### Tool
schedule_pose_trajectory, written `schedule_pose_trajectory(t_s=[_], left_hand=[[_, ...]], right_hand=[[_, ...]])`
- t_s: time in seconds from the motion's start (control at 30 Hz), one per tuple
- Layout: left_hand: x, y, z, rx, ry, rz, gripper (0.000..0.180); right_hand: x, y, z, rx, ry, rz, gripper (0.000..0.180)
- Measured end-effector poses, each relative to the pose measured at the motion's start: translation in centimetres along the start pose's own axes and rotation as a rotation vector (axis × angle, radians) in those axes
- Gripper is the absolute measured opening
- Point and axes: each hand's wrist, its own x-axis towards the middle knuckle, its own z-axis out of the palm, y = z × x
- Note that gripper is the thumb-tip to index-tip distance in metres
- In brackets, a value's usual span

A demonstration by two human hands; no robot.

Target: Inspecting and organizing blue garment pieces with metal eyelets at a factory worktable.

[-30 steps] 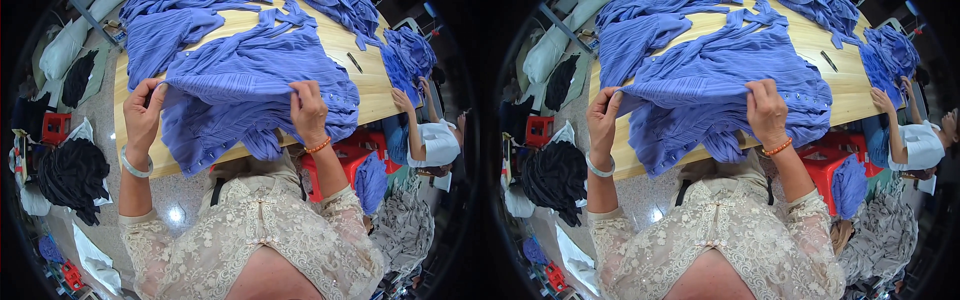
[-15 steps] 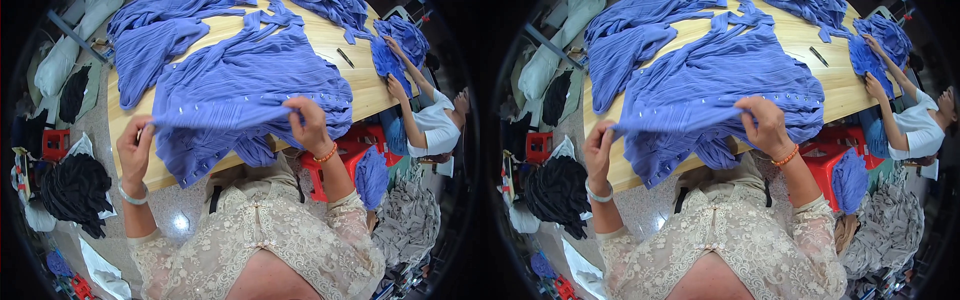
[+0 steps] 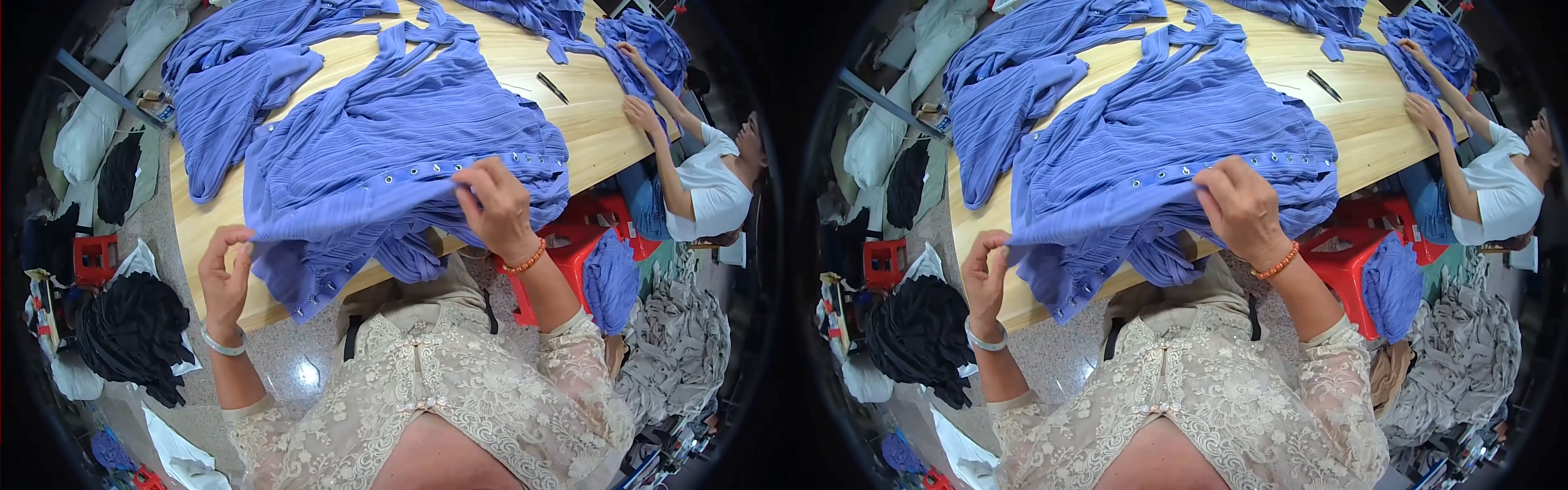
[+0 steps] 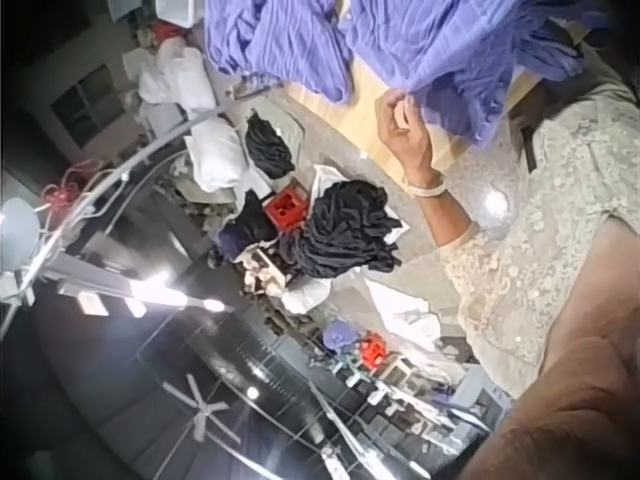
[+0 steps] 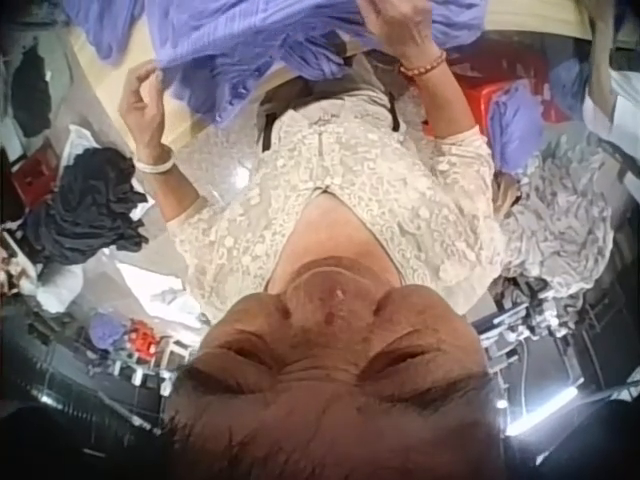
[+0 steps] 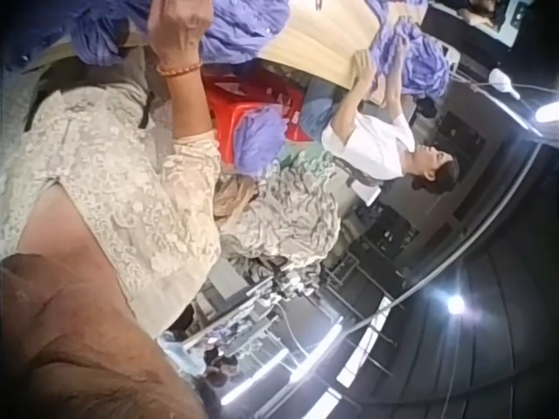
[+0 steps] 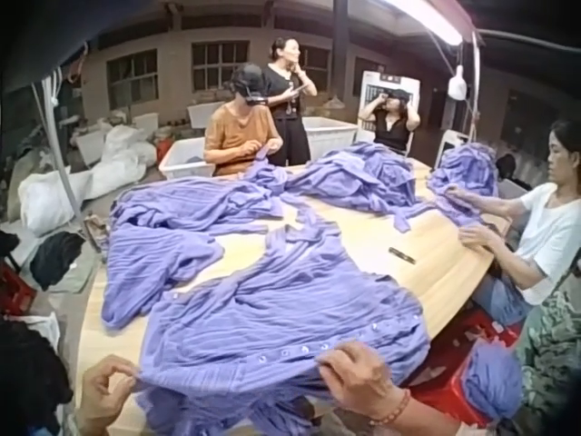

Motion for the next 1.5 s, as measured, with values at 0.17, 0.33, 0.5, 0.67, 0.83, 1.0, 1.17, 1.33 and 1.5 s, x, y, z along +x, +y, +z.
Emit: schedule_pose_trajectory(t_s=[0.17, 0.33, 0.5, 0.67, 0.83, 1.0, 1.17, 1.33, 1.5], left_hand=[[2.1, 1.0, -0.5, -0.126, 0.067, 0.035, 0.008], [3.7, 3.2, 0.3, -0.147, 0.042, 0.175, 0.007], [3.2, 4.0, -0.7, -0.137, 0.052, 0.183, 0.007], [3.2, 3.9, -0.8, -0.133, 0.063, 0.191, 0.007], [3.6, 3.7, -0.1, -0.083, 0.024, 0.22, 0.008], [2.0, 3.3, -0.8, -0.056, 0.022, 0.155, 0.009], [2.2, 2.5, 0.0, -0.124, 0.043, 0.164, 0.009], [2.3, 1.9, 0.0, -0.095, 0.059, 0.181, 0.009], [2.0, 1.8, 0.1, -0.131, 0.025, 0.097, 0.009]], right_hand=[[-0.8, -5.0, 1.7, 0.307, -0.055, 0.049, 0.009], [-2.4, -8.4, 5.3, 0.223, -0.119, 0.068, 0.027], [-1.1, -7.6, 7.8, 0.123, -0.361, 0.357, 0.038], [0.4, -4.7, 10.7, 0.026, -0.192, 0.294, 0.03], [0.2, -1.3, 11.3, -0.048, -0.29, 0.23, 0.024], [-0.7, 0.1, 13.9, 0.075, -0.008, 0.203, 0.031], [-0.1, 1.7, 14.8, 0.165, 0.049, 0.3, 0.029], [-0.5, 3.2, 13.4, 0.178, -0.065, 0.265, 0.022], [-0.3, 5.1, 12.0, 0.314, -0.074, 0.347, 0.028]])
